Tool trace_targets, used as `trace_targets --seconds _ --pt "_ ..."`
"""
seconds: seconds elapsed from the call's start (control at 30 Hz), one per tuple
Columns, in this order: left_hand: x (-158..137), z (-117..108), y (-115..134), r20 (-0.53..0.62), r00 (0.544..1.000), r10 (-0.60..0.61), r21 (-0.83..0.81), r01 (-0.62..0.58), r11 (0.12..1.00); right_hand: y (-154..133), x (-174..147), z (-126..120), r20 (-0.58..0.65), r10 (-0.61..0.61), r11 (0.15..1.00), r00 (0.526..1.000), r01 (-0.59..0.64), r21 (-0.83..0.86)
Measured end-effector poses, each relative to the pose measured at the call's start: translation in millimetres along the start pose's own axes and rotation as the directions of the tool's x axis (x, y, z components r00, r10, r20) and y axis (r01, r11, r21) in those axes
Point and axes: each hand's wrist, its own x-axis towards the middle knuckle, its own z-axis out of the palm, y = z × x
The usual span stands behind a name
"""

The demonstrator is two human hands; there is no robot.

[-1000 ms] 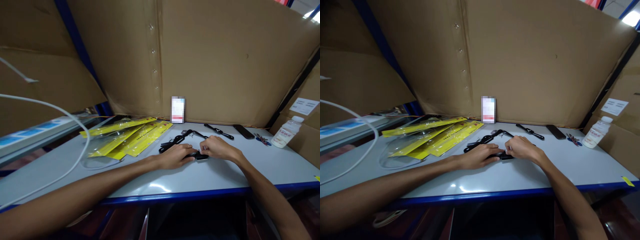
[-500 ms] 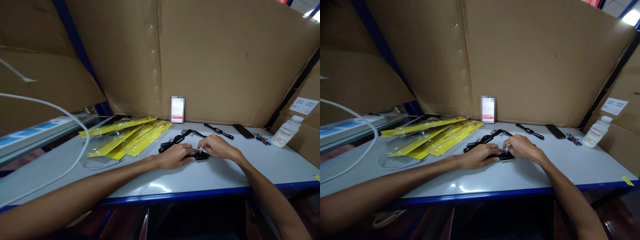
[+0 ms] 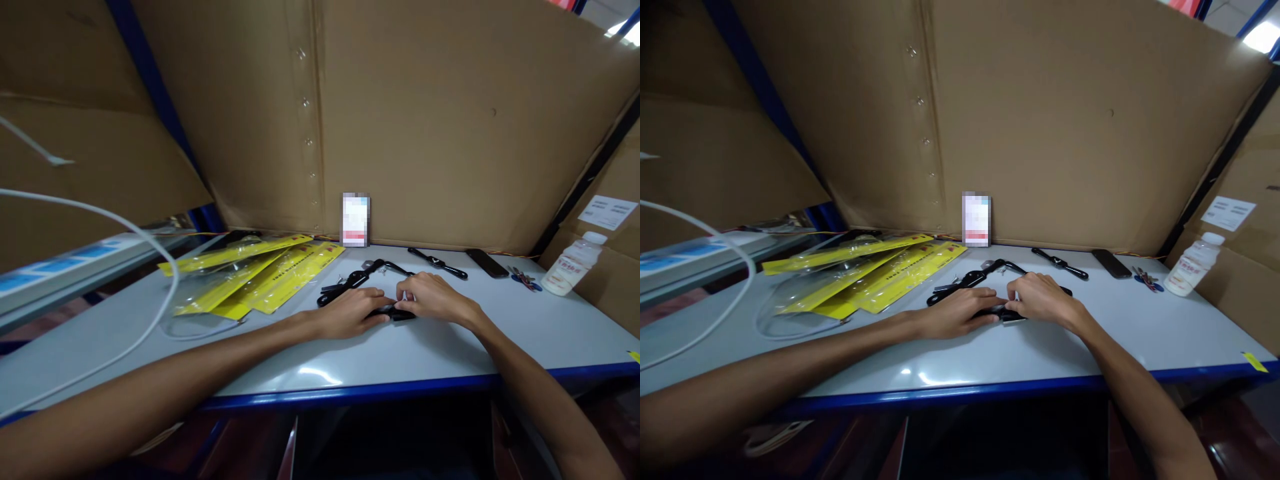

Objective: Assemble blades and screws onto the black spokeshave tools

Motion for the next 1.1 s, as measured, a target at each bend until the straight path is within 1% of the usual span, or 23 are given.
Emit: trace_targets --seconds 0.17,0.27,0.33,0.4,0.47,0.63,0.73,0.87,0.93,1.0,1.1 --pt "0 -2 1 -0.007 1.0 0.004 -0.015 -0.004 1.0 -2 4 8 -0.053 -0.051 0.999 0.997 0.052 0.011" --pt "0 -3 2 -0.002 1.0 0.008 -0.024 -0.008 1.0 -6 8 13 -0.081 -0.029 0.999 0.996 0.031 0.027" --pt "0 -3 2 -0.004 1.0 0.01 -0.023 -0.01 1.0 -6 10 15 -0.086 0.012 0.996 0.996 -0.005 0.085" --pt "0 -2 1 -0.008 1.0 0.011 -0.02 -0.011 1.0 -4 10 14 -0.067 0.042 0.987 0.997 -0.031 0.16" --pt "0 -1 1 -0.016 1.0 0.012 -0.019 -0.012 1.0 -3 9 10 -0.024 0.031 0.981 0.999 -0.026 0.192" --pt "0 -2 1 -0.007 1.0 0.005 -0.018 -0.005 1.0 -3 2 -1 0.018 0.074 0.994 0.997 -0.076 0.085" --pt "0 -2 1 -0.007 1.0 0.005 -0.022 -0.005 1.0 -2 0 -2 0.046 0.03 0.999 0.998 -0.032 0.037" --pt "0 -2 2 -0.011 1.0 0.008 -0.015 -0.008 1.0 3 1 1 0.02 -0.059 0.998 0.998 0.058 0.036" --pt "0 -2 2 -0.008 1.0 0.006 -0.008 -0.006 1.0 4 2 1 -0.003 -0.078 0.996 0.997 0.078 0.053" --pt "0 -1 1 -0.004 1.0 -0.002 -0.008 0.002 1.0 2 1 1 -0.027 -0.041 0.997 0.999 0.043 0.062" --pt "0 -1 1 -0.005 1.0 0.001 -0.003 -0.001 1.0 -3 2 1 -0.069 0.102 0.995 0.992 -0.101 0.012"
